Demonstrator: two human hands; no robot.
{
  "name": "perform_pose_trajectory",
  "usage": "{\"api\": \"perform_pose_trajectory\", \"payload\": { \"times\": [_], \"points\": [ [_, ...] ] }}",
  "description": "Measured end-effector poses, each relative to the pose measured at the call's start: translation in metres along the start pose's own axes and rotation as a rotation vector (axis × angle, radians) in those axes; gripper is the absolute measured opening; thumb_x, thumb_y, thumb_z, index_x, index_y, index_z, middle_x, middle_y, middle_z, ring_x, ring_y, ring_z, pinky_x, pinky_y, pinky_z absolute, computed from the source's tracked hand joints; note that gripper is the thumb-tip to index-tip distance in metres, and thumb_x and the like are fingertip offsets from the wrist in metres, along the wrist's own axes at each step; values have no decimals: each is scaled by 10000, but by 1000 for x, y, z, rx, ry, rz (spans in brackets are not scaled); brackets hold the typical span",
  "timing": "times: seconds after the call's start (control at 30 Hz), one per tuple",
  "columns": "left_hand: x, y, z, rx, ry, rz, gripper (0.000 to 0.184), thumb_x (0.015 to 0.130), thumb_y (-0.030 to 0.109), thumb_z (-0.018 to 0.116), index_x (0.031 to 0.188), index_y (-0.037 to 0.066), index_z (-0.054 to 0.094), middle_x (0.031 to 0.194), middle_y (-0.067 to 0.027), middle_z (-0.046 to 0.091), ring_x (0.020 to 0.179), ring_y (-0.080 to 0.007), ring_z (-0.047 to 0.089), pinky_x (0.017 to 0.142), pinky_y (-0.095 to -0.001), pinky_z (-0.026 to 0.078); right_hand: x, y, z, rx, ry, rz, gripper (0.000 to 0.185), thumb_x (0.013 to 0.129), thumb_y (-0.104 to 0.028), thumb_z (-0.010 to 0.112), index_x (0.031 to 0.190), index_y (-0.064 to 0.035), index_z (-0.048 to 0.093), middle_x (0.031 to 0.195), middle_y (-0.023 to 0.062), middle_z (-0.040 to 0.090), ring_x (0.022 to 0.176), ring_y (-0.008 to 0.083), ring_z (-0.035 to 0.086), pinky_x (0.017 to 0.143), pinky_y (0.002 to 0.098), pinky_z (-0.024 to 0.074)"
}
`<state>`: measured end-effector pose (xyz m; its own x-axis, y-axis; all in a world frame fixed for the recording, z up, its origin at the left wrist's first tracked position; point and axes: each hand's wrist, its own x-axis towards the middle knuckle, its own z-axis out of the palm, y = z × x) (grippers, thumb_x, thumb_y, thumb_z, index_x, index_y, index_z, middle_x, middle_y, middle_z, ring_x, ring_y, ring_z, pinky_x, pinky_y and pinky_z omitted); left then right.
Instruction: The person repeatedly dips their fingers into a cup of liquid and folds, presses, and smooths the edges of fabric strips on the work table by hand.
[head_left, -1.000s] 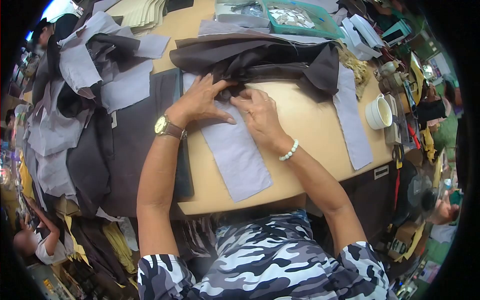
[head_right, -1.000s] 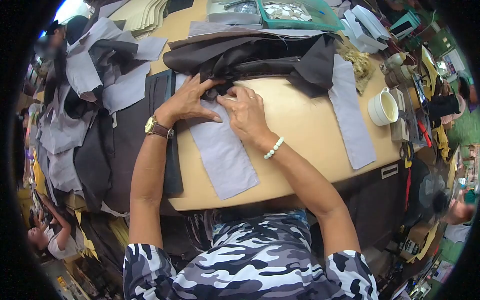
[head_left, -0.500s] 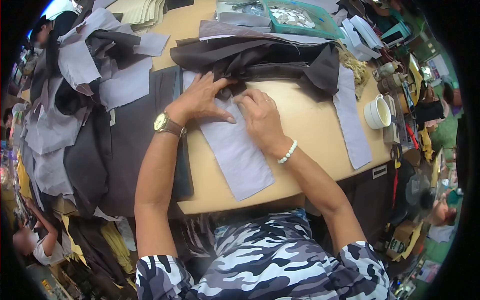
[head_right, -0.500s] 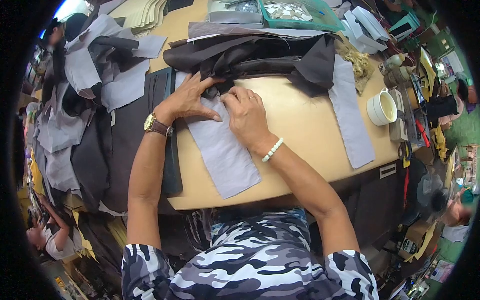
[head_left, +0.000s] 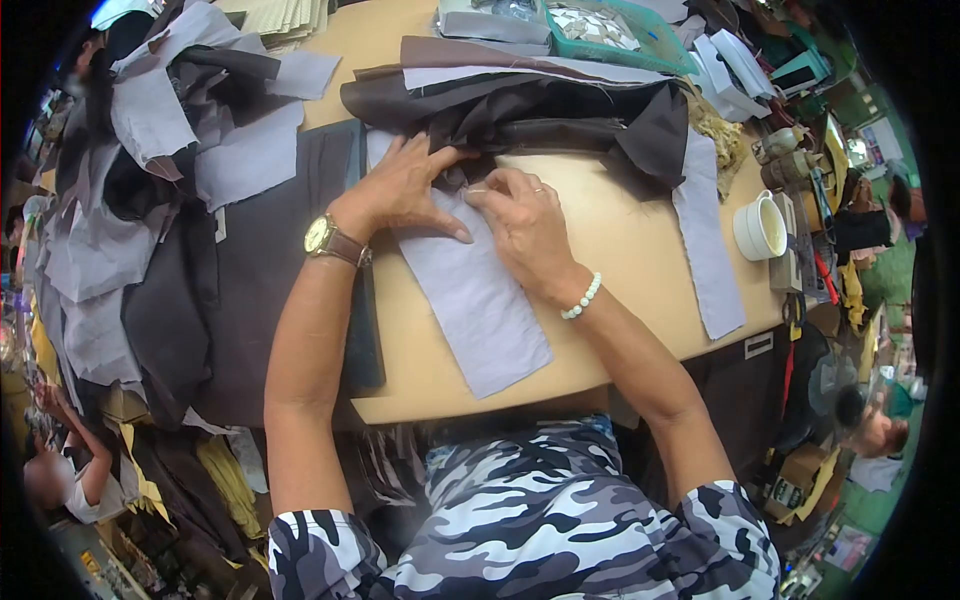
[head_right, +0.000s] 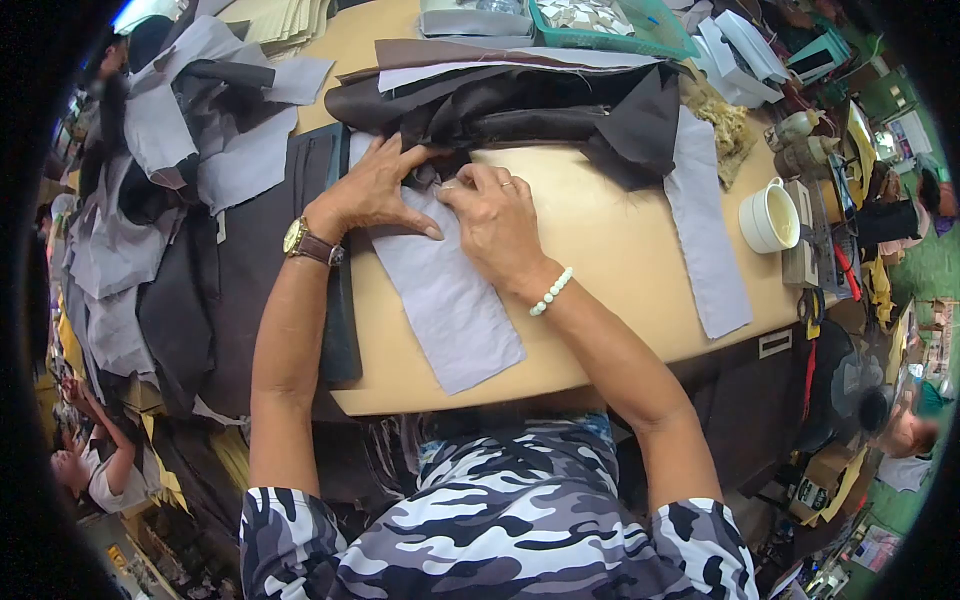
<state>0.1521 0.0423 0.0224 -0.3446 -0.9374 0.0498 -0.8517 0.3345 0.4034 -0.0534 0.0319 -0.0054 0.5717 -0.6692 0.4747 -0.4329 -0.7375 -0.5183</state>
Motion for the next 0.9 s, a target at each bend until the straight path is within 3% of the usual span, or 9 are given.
{"api": "perform_pose_trajectory", "payload": {
  "times": [0.13, 0.43, 0.73, 0.9],
  "points": [
    [-1, -1, 2, -16, 72, 64, 961, 514, 596, 803, 1291, 121, 495, 1247, -226, 512, 1223, -376, 416, 1063, -450, 265, 3, 1, 0, 7, 13, 0, 175, 802, -95, 564, 922, -120, 689, 982, 55, 584, 977, 243, 543, 827, 393, 381],
    [-1, 0, 1, -18, 40, 39, 968, 512, 592, 807, 1297, 125, 488, 1230, -213, 518, 1214, -361, 422, 1057, -449, 271, 6, 3, -2, 18, 1, -14, 134, 787, -91, 578, 843, -140, 689, 984, 38, 587, 975, 231, 547, 810, 382, 379],
    [-2, -5, 6, 11, 104, 95, 972, 511, 584, 814, 1308, 140, 477, 1217, -208, 521, 1201, -355, 429, 1055, -455, 276, 9, 20, -4, 95, -72, -36, 203, 746, -54, 589, 876, -152, 712, 1012, 61, 595, 963, 257, 565, 775, 381, 422],
    [-1, -1, 0, -20, -7, 4, 999, 496, 564, 830, 1330, 151, 467, 1289, -200, 480, 1240, -367, 395, 1069, -442, 271, -15, 7, -19, -50, -76, -244, 211, 745, -33, 579, 919, -85, 687, 1038, 108, 596, 976, 259, 574, 833, 401, 443]
  ]
}}
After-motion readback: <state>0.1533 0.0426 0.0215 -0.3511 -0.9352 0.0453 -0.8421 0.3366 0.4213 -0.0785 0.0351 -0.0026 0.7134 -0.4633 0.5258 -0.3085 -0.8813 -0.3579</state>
